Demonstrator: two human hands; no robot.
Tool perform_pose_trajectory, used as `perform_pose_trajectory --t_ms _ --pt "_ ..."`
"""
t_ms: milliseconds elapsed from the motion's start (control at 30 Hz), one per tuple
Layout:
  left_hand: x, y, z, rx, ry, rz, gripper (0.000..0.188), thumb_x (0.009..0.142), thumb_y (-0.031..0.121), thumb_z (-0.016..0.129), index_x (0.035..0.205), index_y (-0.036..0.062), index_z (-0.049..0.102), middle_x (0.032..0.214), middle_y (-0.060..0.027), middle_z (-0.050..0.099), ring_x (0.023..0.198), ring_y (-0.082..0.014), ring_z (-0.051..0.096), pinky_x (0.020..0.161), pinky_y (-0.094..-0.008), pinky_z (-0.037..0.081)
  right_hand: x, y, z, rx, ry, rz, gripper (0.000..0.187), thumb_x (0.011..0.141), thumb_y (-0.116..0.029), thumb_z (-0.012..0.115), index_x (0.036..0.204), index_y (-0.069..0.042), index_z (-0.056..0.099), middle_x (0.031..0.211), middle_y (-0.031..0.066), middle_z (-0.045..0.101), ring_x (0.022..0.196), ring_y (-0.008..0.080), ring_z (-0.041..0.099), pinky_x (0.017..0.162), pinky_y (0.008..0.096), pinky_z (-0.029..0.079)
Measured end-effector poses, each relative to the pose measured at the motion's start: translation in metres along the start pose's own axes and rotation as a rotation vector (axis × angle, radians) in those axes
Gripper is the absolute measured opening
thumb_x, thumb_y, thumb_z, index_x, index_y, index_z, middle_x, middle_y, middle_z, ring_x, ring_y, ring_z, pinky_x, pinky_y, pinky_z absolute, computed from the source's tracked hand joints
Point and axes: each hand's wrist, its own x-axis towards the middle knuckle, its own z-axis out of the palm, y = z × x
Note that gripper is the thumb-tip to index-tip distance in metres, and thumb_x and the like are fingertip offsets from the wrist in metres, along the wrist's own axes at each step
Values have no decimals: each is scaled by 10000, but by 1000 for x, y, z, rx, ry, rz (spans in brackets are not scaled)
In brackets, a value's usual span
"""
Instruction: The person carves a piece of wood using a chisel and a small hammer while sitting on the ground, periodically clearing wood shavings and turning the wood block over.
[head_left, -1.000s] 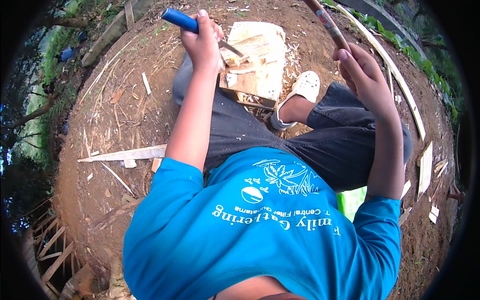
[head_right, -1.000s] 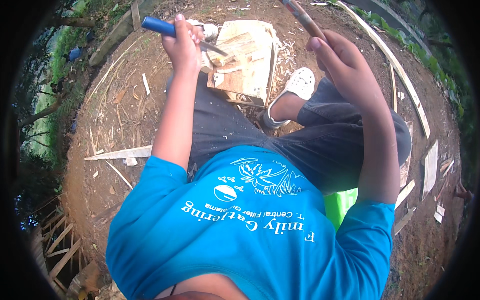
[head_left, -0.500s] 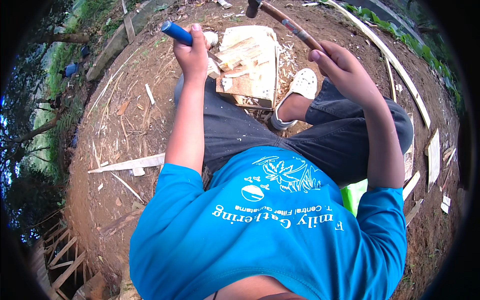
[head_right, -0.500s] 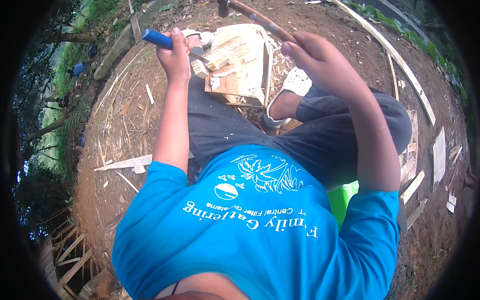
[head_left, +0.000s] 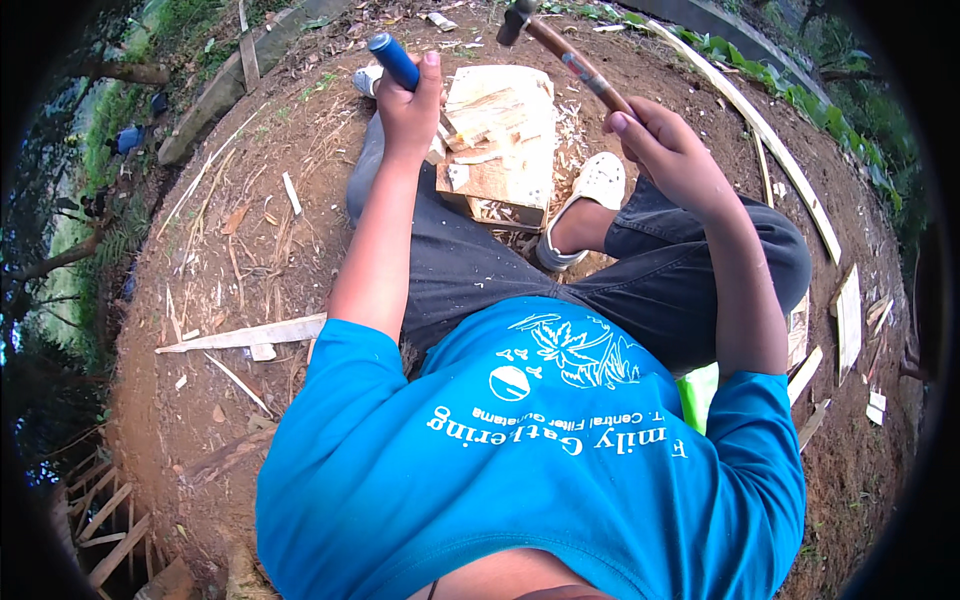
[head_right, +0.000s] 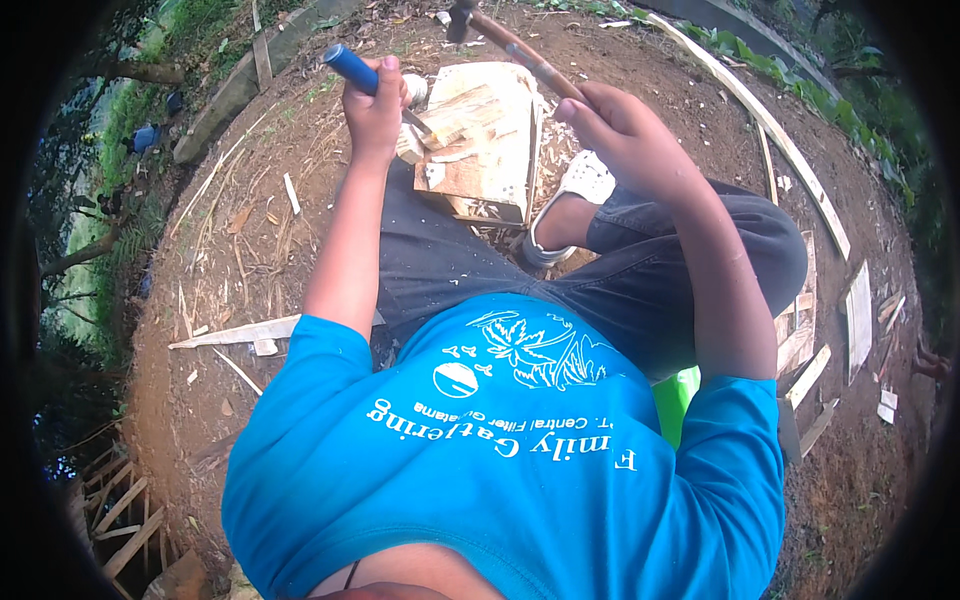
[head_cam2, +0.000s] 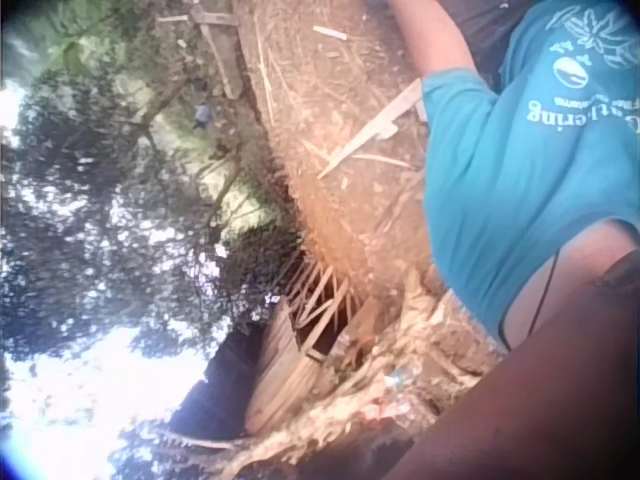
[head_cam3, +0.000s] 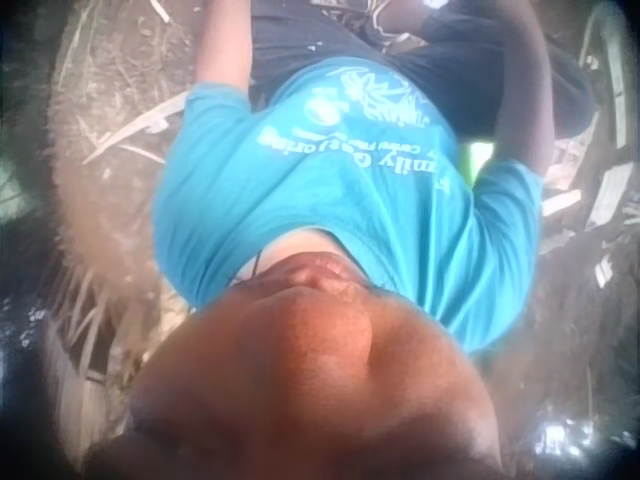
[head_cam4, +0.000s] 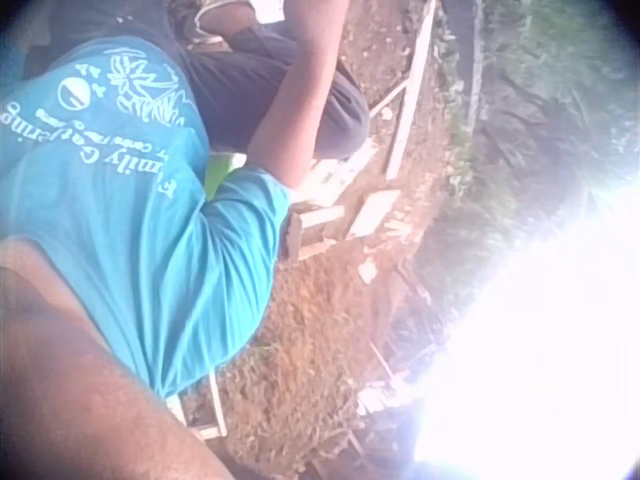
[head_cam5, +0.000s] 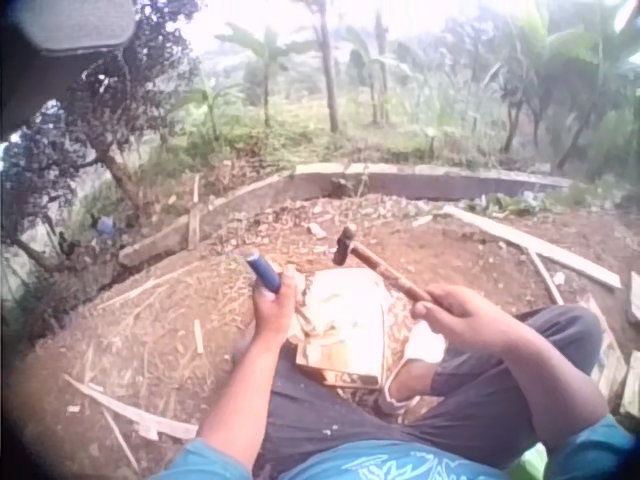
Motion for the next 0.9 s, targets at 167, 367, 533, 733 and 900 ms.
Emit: perform_pose_trajectory --t_ms 167,367,533,733,900 --pt "3 -14 0 72 38 37 344 1034 331 659 844 101 487 659 35 522 563 -55 515 528 -239 452 11 -67 5 -21 170 -443 329 1109 -359 501 1171 -70 647 721 -95 454 571 -33 358 498 179 257" --pt "1 -10 8 174 72 15 381 993 372 709 841 49 579 657 5 560 620 -97 541 594 -301 453 45 -99 31 -213 216 -665 302 1100 -330 524 1162 -62 649 728 -51 482 619 38 442 561 239 367" --pt "0 -15 6 205 9 101 360 992 364 707 853 54 587 664 -32 570 625 -138 546 617 -319 456 39 -111 21 -478 114 -524 274 1098 -295 520 1127 -64 665 704 -36 460 623 65 426 575 246 369" --pt "3 -16 7 124 7 34 361 994 364 705 845 58 584 663 -13 560 626 -122 533 615 -315 448 33 -79 12 -655 34 -359 260 1113 -289 499 1141 -59 617 746 -59 448 653 41 401 573 232 343" --pt "5 -20 0 151 -20 15 364 998 358 702 827 65 569 653 7 532 615 -105 499 600 -314 429 27 -111 10 -325 173 -346 323 1087 -307 523 1173 -16 633 802 131 623 736 232 605 698 415 475"
